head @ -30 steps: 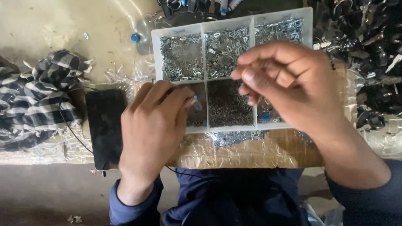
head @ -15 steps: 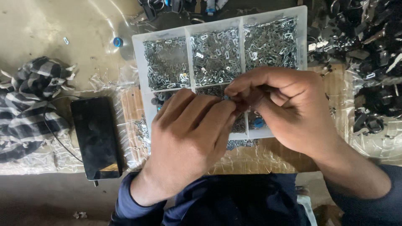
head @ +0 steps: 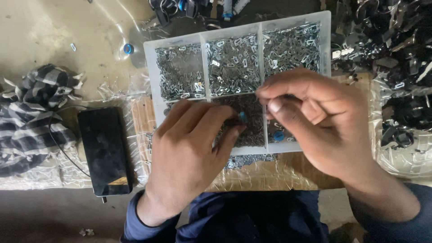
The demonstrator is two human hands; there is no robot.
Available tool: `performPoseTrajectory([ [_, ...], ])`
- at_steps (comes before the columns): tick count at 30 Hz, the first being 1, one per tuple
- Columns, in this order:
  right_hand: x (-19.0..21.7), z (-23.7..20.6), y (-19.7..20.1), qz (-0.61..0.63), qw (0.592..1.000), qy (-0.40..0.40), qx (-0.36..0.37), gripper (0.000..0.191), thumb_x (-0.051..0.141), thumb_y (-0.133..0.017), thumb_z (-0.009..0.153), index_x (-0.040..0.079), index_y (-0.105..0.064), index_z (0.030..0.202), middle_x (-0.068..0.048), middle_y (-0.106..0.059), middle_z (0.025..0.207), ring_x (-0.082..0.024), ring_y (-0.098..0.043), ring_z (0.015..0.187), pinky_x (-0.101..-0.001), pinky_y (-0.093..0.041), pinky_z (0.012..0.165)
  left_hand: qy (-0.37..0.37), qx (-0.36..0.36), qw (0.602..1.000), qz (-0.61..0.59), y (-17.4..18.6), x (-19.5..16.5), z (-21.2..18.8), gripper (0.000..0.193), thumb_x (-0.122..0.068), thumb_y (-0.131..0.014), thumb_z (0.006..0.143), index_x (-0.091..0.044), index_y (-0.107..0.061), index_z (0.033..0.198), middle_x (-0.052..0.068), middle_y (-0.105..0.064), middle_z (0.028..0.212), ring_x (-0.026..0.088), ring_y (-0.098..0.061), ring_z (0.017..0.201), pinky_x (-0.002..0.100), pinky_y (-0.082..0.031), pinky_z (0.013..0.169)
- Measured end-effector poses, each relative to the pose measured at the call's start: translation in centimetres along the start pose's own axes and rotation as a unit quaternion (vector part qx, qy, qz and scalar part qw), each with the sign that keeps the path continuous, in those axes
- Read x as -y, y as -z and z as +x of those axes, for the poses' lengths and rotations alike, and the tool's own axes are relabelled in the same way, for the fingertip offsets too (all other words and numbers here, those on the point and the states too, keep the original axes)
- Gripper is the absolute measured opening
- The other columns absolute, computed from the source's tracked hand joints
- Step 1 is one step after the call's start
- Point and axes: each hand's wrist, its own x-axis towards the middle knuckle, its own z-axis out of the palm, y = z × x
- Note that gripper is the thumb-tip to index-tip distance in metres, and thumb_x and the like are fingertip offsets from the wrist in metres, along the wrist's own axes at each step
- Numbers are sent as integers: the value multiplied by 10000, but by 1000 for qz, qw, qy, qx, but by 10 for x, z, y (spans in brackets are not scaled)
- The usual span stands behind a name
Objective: The person assembles small spring-loaded plunger components by hand. They pick a cylindrical body, insert a spring, press a blue cap onto it, and place the finished assembly into a compartment of a plastic organizer tray, repeating the cycle with parts taken from the tray and piles of hardware on the workbench.
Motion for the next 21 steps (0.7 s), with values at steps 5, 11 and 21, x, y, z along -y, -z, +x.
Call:
performPoseTrajectory([
  [5,6,-4,-2,-6,995,-7,98,249,-64,-657,918,-16,-688,1161,-170,-730,1094,-163,-738,860,-243,-635,663,18,-36,992,-121,2,-3,-2,309,-222,-901,867,-79,-677,1025,32,-717,940,204,-723,863,329,-569,738],
  [11,3,0,1,125,992,-17,9,205,-44,-604,967,2,-681,1151,-122,-759,1011,-164,-782,875,-311,-728,786,-17,-2,1000,16,18,-23,24,290,-227,-887,840,-72,-714,1013,31,-697,920,237,-636,843,374,-518,730],
  [21,16,-1,-2,-52,998,-19,20,218,-45,-628,954,-42,-631,1172,-190,-672,1202,-188,-740,1029,-280,-703,812,-28,1,998,-56,-10,-1,6,201,7,-750,819,-58,-719,1007,43,-731,1051,266,-622,958,403,-505,891],
])
